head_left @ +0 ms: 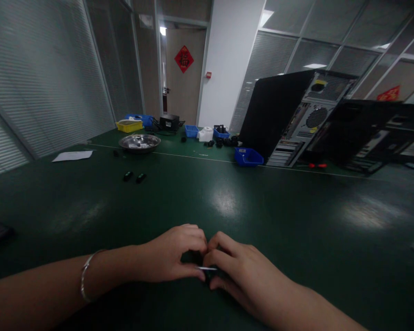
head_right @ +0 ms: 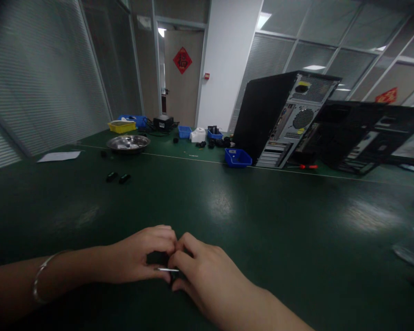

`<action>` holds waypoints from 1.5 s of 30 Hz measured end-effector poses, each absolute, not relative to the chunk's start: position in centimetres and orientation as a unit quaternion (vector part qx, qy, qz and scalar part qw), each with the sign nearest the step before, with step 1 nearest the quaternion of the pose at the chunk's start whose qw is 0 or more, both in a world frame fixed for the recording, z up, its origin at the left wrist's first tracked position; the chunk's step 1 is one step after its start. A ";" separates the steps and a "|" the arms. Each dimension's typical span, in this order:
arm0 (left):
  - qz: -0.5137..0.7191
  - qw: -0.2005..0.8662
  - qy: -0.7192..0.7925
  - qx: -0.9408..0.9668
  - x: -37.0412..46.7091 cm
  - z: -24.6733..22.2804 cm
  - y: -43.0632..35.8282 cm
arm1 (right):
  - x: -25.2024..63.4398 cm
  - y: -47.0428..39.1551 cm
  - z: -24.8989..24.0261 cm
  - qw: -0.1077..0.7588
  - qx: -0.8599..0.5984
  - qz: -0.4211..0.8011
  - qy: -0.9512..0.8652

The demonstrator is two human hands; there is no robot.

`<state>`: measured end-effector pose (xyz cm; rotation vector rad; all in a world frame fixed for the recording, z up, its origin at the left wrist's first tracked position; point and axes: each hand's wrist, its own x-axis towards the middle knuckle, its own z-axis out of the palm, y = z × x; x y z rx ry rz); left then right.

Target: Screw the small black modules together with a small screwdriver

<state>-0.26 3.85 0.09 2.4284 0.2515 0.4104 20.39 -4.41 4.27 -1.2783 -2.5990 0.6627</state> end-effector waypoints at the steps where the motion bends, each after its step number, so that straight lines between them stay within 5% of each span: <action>1: 0.157 0.327 0.096 0.927 -0.3 0.1 3.8 | 20.3 -4.4 4.3 0.081 -0.431 0.221 -0.871; 27: 0.167 0.336 0.102 0.921 -0.3 0.2 3.9 | 20.8 -4.4 3.3 0.168 -0.449 0.327 -0.814; 33: 0.176 0.335 0.097 0.921 -0.4 0.2 3.8 | 22.0 -4.7 4.6 0.244 -0.445 0.365 -0.780; 39: 0.203 0.260 0.187 0.925 -1.2 0.2 5.5 | 22.8 -4.8 3.1 0.332 -0.461 0.308 -0.763; 45: 0.251 0.103 0.373 0.887 -4.7 0.3 11.1 | 22.6 -4.5 1.4 0.309 -0.435 0.301 -0.791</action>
